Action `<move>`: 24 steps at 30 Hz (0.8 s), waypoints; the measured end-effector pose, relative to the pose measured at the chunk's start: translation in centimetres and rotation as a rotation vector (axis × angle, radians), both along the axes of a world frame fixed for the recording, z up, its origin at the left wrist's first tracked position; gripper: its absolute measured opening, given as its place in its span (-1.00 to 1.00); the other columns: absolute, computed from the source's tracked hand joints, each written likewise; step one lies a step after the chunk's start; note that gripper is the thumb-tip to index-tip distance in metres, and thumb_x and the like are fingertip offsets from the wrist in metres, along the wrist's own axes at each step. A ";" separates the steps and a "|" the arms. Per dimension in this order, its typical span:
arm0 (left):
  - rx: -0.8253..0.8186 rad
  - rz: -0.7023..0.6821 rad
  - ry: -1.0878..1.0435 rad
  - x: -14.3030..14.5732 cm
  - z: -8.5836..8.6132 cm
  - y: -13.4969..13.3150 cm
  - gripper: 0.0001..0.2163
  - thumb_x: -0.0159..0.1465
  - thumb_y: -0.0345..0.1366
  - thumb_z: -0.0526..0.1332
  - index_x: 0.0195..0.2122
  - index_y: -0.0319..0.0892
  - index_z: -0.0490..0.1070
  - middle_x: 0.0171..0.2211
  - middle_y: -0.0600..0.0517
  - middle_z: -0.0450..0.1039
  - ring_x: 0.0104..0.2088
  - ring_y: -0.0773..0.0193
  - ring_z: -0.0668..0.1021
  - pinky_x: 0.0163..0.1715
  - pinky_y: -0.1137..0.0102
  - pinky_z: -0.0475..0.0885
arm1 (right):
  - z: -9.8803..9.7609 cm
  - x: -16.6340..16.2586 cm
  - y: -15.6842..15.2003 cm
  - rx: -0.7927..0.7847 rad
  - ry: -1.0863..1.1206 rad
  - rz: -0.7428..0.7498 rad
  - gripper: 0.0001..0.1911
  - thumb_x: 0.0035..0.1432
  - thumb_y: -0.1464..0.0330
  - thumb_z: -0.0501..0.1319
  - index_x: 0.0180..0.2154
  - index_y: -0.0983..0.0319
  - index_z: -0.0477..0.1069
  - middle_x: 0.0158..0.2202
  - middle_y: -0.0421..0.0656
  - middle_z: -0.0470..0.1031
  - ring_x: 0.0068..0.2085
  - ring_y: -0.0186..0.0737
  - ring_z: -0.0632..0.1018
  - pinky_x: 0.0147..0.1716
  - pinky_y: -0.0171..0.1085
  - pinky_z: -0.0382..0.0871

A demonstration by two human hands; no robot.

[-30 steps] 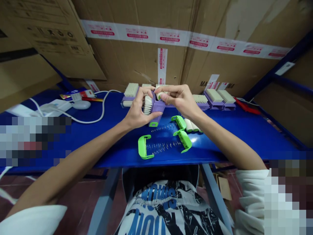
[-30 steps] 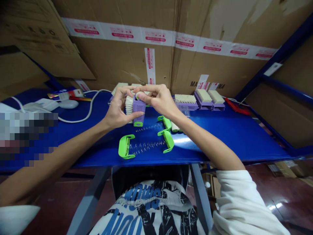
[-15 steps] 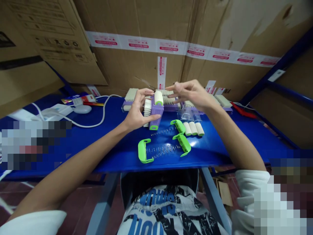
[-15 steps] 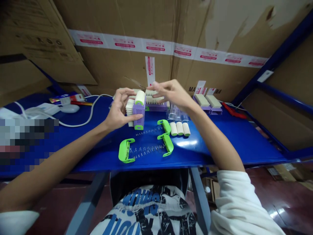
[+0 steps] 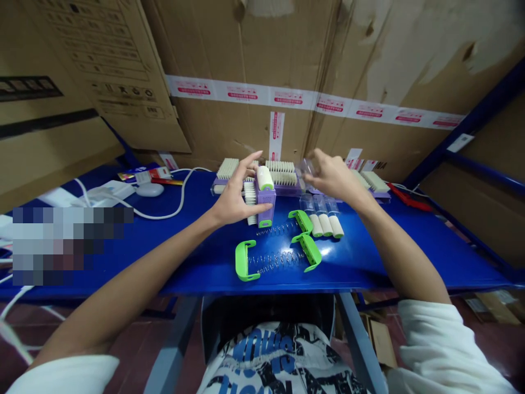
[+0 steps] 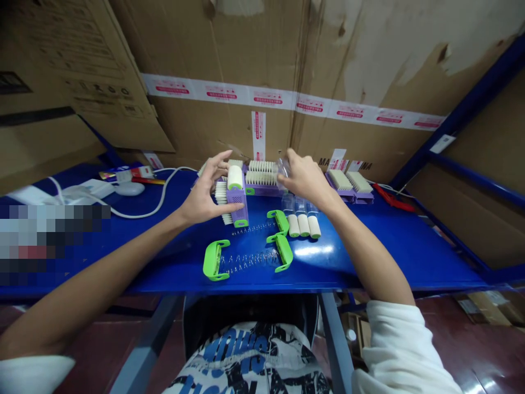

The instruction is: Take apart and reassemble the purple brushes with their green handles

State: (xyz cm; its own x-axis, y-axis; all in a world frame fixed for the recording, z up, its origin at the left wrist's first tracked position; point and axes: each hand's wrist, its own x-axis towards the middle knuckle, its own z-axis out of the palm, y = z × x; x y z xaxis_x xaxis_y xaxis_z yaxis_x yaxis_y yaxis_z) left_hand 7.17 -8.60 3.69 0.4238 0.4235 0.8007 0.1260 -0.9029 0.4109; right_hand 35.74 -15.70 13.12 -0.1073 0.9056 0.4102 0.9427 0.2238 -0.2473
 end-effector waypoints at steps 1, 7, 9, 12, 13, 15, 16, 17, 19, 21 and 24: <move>-0.010 0.006 -0.025 0.2 -0.1 -0.2 0.14 0.14 0.11 0.67 0.65 0.10 0.12 0.30 -0.17 0.50 0.17 -0.09 0.65 0.28 -0.04 0.61 | 0.6 -0.6 -0.7 0.073 0.118 0.088 -0.48 0.39 0.19 0.37 0.30 0.20 0.54 -0.18 -0.05 0.75 -0.23 -0.03 0.71 -0.18 -0.09 0.57; 0.043 0.102 -0.075 2.1 -0.3 -3.2 0.19 0.17 0.13 0.65 0.68 0.04 0.00 0.23 -0.17 0.59 0.18 -0.12 0.71 0.26 -0.05 0.65 | 1.7 -4.9 -4.5 0.201 0.197 0.306 -0.47 0.43 0.19 0.32 0.31 0.26 0.64 -0.23 -0.12 0.74 -0.31 -0.17 0.62 -0.12 -0.15 0.53; 0.054 0.147 -0.078 2.5 -0.2 -4.0 0.20 0.17 0.14 0.66 0.68 0.05 -0.02 0.27 -0.18 0.57 0.14 -0.10 0.72 0.17 -0.01 0.70 | 1.3 -5.4 -4.9 0.186 0.134 0.302 -0.49 0.42 0.20 0.32 0.26 0.28 0.69 -0.27 -0.11 0.73 -0.32 -0.17 0.60 -0.10 -0.15 0.52; 0.050 0.196 -0.091 2.8 -0.3 -4.5 0.22 0.13 0.16 0.68 0.67 0.06 0.01 0.34 -0.21 0.52 0.09 -0.09 0.72 0.10 0.00 0.73 | 0.5 -5.7 -5.0 0.188 0.083 0.258 -0.47 0.41 0.16 0.35 0.29 0.27 0.68 -0.27 -0.08 0.72 -0.32 -0.14 0.60 -0.10 -0.12 0.53; 0.052 0.210 -0.096 2.9 -0.3 -4.6 0.21 0.12 0.16 0.68 0.66 0.06 0.04 0.35 -0.22 0.50 0.09 -0.09 0.72 0.10 -0.01 0.72 | 0.2 -5.9 -5.1 0.192 0.058 0.239 -0.46 0.42 0.16 0.35 0.29 0.26 0.68 -0.26 -0.06 0.72 -0.32 -0.13 0.61 -0.11 -0.11 0.53; 0.065 0.243 -0.111 2.9 -0.5 -4.6 0.16 0.12 0.16 0.68 0.63 0.05 0.10 0.35 -0.23 0.47 0.09 -0.12 0.70 0.13 -0.06 0.71 | -0.6 -6.6 -5.3 0.204 -0.004 0.195 -0.47 0.45 0.16 0.33 0.31 0.26 0.66 -0.20 0.00 0.73 -0.30 -0.09 0.62 -0.13 -0.10 0.55; 0.073 0.262 -0.120 3.0 -0.6 -4.6 0.13 0.13 0.16 0.67 0.61 0.05 0.13 0.35 -0.23 0.45 0.10 -0.13 0.69 0.15 -0.07 0.70 | -1.1 -7.0 -5.4 0.208 -0.039 0.172 -0.46 0.47 0.18 0.31 0.34 0.27 0.64 -0.16 0.04 0.74 -0.29 -0.08 0.63 -0.15 -0.10 0.55; 0.081 0.279 -0.126 3.0 -0.8 -4.5 0.10 0.14 0.16 0.66 0.60 0.06 0.15 0.34 -0.23 0.44 0.10 -0.13 0.68 0.15 -0.08 0.69 | -1.4 -7.4 -5.5 0.209 -0.074 0.149 -0.45 0.48 0.20 0.28 0.37 0.28 0.61 -0.11 0.09 0.74 -0.28 -0.06 0.64 -0.16 -0.09 0.55; 0.093 0.299 -0.133 3.0 -0.9 -4.4 0.06 0.15 0.14 0.65 0.58 0.07 0.18 0.32 -0.21 0.44 0.10 -0.12 0.67 0.16 -0.08 0.69 | -1.9 -8.2 -5.7 0.200 -0.135 0.095 -0.42 0.49 0.24 0.26 0.42 0.30 0.56 -0.03 0.16 0.73 -0.26 -0.03 0.65 -0.19 -0.08 0.55; 0.101 0.300 -0.142 3.1 -1.1 -4.3 0.04 0.15 0.11 0.65 0.57 0.06 0.19 0.30 -0.20 0.43 0.11 -0.12 0.66 0.17 -0.08 0.69 | -2.2 -8.7 -5.8 0.171 -0.161 0.049 -0.41 0.50 0.23 0.25 0.44 0.28 0.54 0.02 0.19 0.73 -0.24 0.01 0.67 -0.19 -0.06 0.55; 0.108 0.298 -0.175 3.2 -1.1 -4.3 0.04 0.15 0.08 0.65 0.58 0.05 0.18 0.30 -0.20 0.40 0.19 -0.15 0.63 0.22 -0.10 0.68 | -2.4 -8.8 -5.4 0.108 -0.081 0.084 -0.35 0.49 0.21 0.28 0.49 0.26 0.45 0.07 0.18 0.74 -0.17 0.09 0.70 -0.13 0.00 0.57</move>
